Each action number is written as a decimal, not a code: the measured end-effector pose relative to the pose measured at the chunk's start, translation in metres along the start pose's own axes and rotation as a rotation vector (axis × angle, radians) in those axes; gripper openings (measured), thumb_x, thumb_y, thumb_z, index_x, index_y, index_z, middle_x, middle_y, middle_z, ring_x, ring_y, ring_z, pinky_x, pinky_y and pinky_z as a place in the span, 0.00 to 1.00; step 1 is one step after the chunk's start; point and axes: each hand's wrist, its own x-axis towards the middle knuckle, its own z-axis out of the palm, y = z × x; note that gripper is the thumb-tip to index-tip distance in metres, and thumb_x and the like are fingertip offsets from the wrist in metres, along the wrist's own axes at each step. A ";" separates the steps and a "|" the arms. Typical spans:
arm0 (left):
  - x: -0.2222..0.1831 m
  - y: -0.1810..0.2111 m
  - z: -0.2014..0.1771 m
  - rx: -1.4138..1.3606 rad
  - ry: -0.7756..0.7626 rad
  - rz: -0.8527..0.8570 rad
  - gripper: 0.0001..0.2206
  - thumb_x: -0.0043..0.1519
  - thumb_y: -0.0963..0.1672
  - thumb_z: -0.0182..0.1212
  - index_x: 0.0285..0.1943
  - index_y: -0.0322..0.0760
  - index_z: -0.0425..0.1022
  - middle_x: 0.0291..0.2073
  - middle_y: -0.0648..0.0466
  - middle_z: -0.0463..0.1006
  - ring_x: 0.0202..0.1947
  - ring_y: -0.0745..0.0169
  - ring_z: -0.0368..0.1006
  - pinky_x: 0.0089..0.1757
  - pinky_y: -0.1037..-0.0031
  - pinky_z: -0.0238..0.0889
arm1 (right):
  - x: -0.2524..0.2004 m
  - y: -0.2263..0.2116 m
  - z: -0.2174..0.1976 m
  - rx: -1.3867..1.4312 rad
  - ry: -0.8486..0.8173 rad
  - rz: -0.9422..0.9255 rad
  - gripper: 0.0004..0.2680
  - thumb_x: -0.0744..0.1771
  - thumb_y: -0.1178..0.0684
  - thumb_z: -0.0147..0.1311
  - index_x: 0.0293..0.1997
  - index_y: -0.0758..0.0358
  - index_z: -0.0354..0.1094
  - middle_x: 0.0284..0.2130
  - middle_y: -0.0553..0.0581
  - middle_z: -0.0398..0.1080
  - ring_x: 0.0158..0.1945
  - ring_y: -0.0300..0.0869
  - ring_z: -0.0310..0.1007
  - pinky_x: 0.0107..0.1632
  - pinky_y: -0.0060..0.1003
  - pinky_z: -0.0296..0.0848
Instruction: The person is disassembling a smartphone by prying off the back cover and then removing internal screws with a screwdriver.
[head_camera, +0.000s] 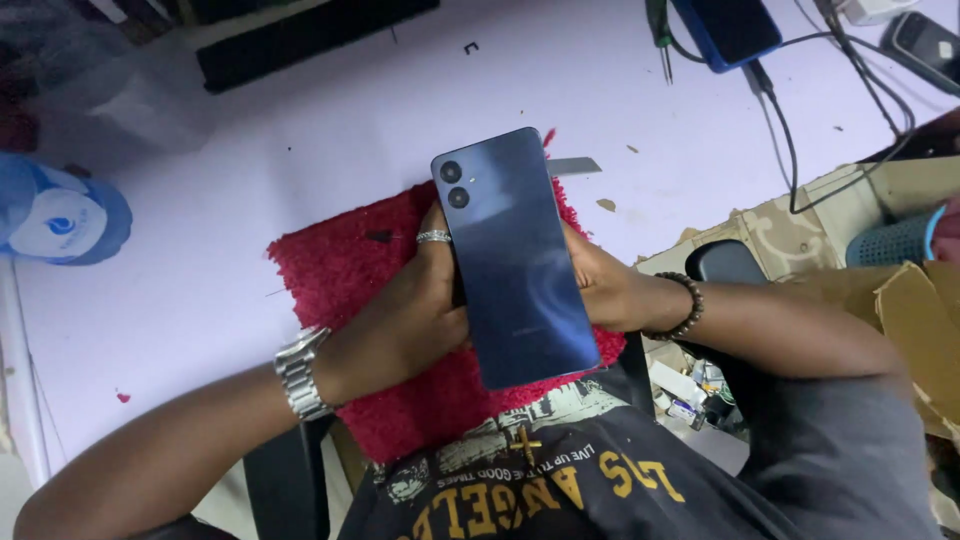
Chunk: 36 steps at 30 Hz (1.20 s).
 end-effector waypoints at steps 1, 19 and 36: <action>0.001 0.002 -0.004 0.007 0.006 0.002 0.32 0.65 0.41 0.63 0.74 0.38 0.46 0.39 0.51 0.77 0.31 0.63 0.77 0.36 0.68 0.78 | 0.002 -0.003 0.000 -0.002 -0.007 -0.006 0.39 0.70 0.53 0.63 0.85 0.55 0.25 0.62 0.62 0.68 0.53 0.44 0.78 0.52 0.42 0.85; 0.018 -0.008 0.012 0.149 0.217 0.260 0.59 0.65 0.57 0.67 0.81 0.35 0.11 0.84 0.38 0.13 0.86 0.41 0.08 0.79 0.49 0.27 | 0.062 -0.073 0.065 -0.863 0.232 -0.112 0.26 0.74 0.51 0.47 0.80 0.63 0.35 0.73 0.68 0.52 0.76 0.54 0.57 0.75 0.52 0.65; 0.014 -0.029 0.014 0.223 0.181 0.355 0.47 0.75 0.50 0.65 0.88 0.40 0.24 0.90 0.46 0.30 0.93 0.36 0.34 0.86 0.49 0.40 | 0.049 -0.074 0.065 -0.906 0.127 -0.051 0.34 0.74 0.48 0.48 0.82 0.61 0.14 0.84 0.64 0.18 0.91 0.57 0.24 0.90 0.56 0.43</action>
